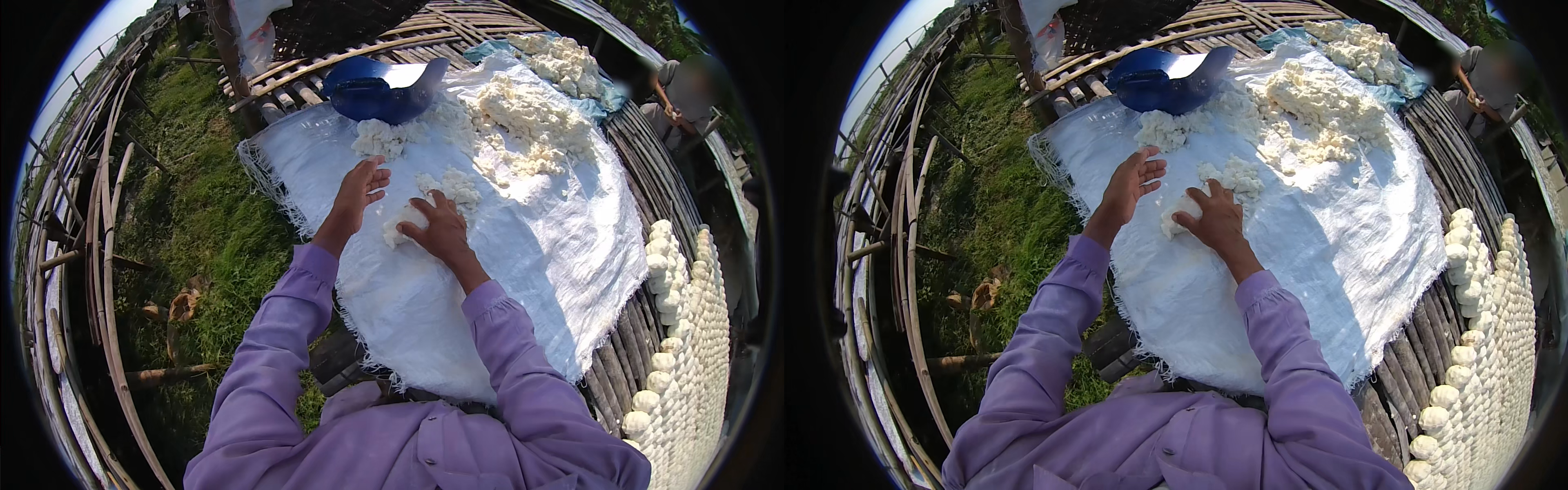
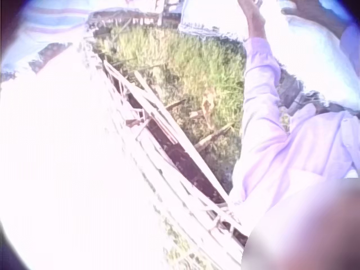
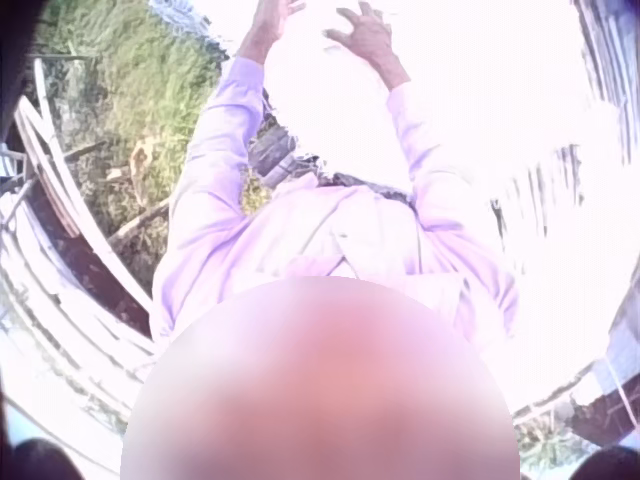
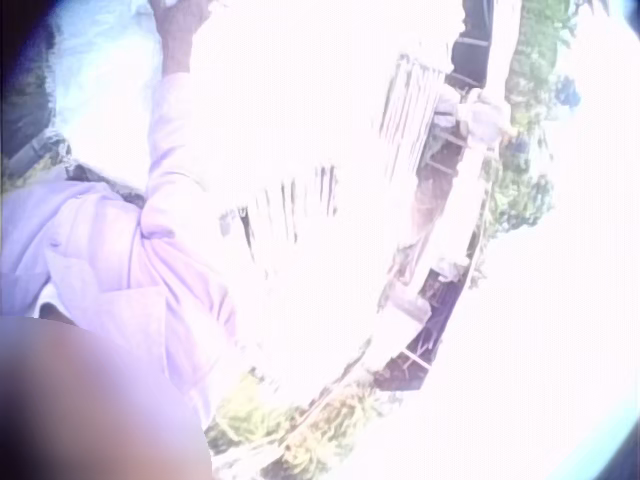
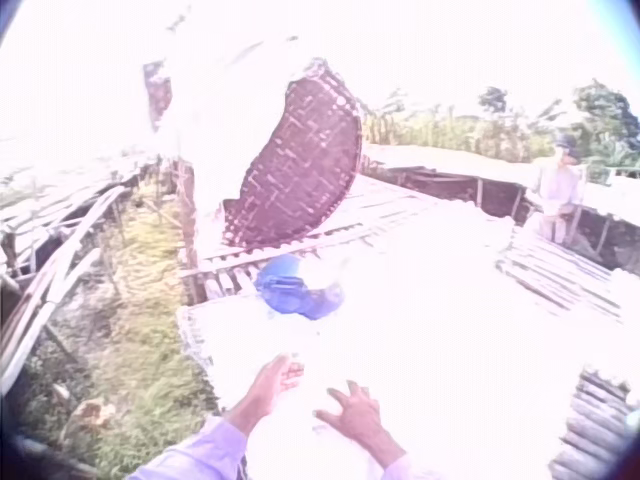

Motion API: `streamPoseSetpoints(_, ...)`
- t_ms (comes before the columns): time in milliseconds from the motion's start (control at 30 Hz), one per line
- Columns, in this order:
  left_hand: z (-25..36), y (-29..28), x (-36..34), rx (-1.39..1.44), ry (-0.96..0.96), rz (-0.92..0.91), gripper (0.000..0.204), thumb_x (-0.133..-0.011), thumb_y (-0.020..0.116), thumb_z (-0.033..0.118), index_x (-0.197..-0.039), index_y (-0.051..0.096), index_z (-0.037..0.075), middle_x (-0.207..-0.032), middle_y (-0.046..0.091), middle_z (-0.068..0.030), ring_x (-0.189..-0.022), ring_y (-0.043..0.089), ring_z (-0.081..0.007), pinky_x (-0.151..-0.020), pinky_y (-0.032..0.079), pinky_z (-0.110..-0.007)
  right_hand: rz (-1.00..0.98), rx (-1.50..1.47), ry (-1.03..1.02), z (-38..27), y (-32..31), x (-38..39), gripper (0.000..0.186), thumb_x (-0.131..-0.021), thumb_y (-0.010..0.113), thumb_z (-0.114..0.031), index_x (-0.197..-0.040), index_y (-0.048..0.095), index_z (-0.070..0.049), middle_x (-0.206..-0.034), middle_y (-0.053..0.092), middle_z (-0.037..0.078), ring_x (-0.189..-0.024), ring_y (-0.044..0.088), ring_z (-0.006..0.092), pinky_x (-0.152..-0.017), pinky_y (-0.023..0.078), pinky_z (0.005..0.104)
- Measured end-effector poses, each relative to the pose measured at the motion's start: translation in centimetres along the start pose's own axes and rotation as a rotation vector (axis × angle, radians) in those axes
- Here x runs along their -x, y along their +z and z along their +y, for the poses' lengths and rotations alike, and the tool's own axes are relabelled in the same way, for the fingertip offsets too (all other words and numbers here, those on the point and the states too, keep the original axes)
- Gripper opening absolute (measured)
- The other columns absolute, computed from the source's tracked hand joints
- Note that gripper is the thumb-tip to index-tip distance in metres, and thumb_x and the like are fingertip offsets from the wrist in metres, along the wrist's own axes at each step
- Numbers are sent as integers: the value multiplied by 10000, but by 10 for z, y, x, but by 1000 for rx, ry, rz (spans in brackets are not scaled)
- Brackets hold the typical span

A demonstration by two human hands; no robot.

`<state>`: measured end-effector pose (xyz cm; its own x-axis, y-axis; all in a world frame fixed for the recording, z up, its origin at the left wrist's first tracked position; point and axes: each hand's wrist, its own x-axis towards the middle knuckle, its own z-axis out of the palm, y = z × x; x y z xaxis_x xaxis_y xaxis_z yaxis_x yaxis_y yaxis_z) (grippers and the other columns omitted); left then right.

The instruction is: The person repeatedly scoops a white dough-like mass from a cloth, rolls it into a ball between both hands, and places the finished balls in neat rows on a bamboo rack. The process is repeated continuously throughout the clip.

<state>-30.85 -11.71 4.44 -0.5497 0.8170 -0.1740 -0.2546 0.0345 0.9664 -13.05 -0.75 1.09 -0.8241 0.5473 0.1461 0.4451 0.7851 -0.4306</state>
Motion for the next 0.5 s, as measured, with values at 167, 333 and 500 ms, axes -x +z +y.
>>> streamPoseSetpoints(167,-56,20,39,-629,55,-136,685,-886,658,126,-1511,392,42,-1411,558,-160,-1280,545,-257,-1066,421,-367,-183,38,70,5,6,-18,512,-758,798,-414,-1228,713,-228,-1382,523,142,-1255,531,399,-991,488,493)
streamPoseSetpoints(333,-80,27,33,-1044,287,6,747,-803,756,146,-1481,452,76,-1245,625,-165,-1238,537,-338,-1026,452,-391,-118,5,124,7,-4,-41,497,-725,814,-347,-1178,732,-159,-1332,578,163,-1205,585,340,-927,522,465)
streamPoseSetpoints(500,-60,40,17,-594,387,172,708,-876,701,309,-1482,443,48,-1323,601,-165,-1282,512,-325,-1056,424,-406,40,-1158,515,48,-43,-55,588,-800,808,-396,-1244,680,-33,-1201,670,141,-1095,643,214,-939,510,347)
